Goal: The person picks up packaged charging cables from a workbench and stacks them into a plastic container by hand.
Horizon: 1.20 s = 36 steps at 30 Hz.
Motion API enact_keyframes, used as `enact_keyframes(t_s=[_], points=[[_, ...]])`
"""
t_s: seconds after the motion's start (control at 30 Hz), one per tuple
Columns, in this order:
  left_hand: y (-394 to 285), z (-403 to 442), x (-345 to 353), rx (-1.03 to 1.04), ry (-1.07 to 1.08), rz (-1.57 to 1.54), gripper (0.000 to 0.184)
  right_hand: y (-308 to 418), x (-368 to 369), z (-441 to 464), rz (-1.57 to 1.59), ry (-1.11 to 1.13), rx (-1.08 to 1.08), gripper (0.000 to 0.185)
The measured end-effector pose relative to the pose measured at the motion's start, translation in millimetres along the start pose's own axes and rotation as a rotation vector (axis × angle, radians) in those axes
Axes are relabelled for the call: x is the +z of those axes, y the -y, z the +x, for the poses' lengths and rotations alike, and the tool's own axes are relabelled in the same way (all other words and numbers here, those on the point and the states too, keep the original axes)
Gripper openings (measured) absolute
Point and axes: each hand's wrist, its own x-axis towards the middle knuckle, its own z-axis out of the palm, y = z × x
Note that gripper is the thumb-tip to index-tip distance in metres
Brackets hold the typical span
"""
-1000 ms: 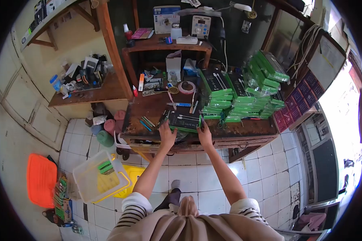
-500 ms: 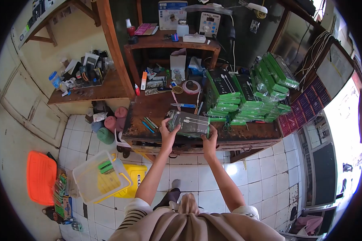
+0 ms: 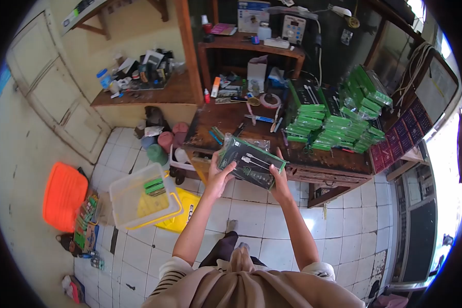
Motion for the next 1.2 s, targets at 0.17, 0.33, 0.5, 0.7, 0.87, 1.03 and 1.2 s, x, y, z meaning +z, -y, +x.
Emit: enact_keyframes(t_s=[0.17,0.33,0.5,0.7,0.87,1.03,1.2], points=[[-22.9,-35.0,-47.4,-0.106,-0.047,0.085,0.045,-19.6,34.3,-11.4,-0.086,0.039,0.126,0.056],[-61.3,-68.3,-69.2,0.077,-0.130,0.491,0.069,-46.5,66.1,-11.5,-0.196,0.029,0.115,0.036],[-94.4,-87.6,-124.6,0.246,-0.133,0.367,0.070,-92.4,109.5,-13.1,-0.371,0.087,0.056,0.033],[-132.0,-123.4,-215.7,0.124,-0.235,0.552,0.062,-167.8,179.0,-21.3,-0.771,0.235,-0.040,0.043],[-147.2,-147.6,-308.1,0.122,-0.357,0.703,0.063,-213.9,242.3,-16.4,-0.888,0.279,-0.395,0.080],[-169.4,-150.1,-345.3,0.039,-0.263,0.693,0.056,-212.1,308.6,5.3,-1.296,1.030,-0.165,0.097],[-144.9,-149.1,-376.4,0.054,-0.207,0.612,0.054,-261.0,303.7,18.6,-1.183,1.157,0.251,0.071]])
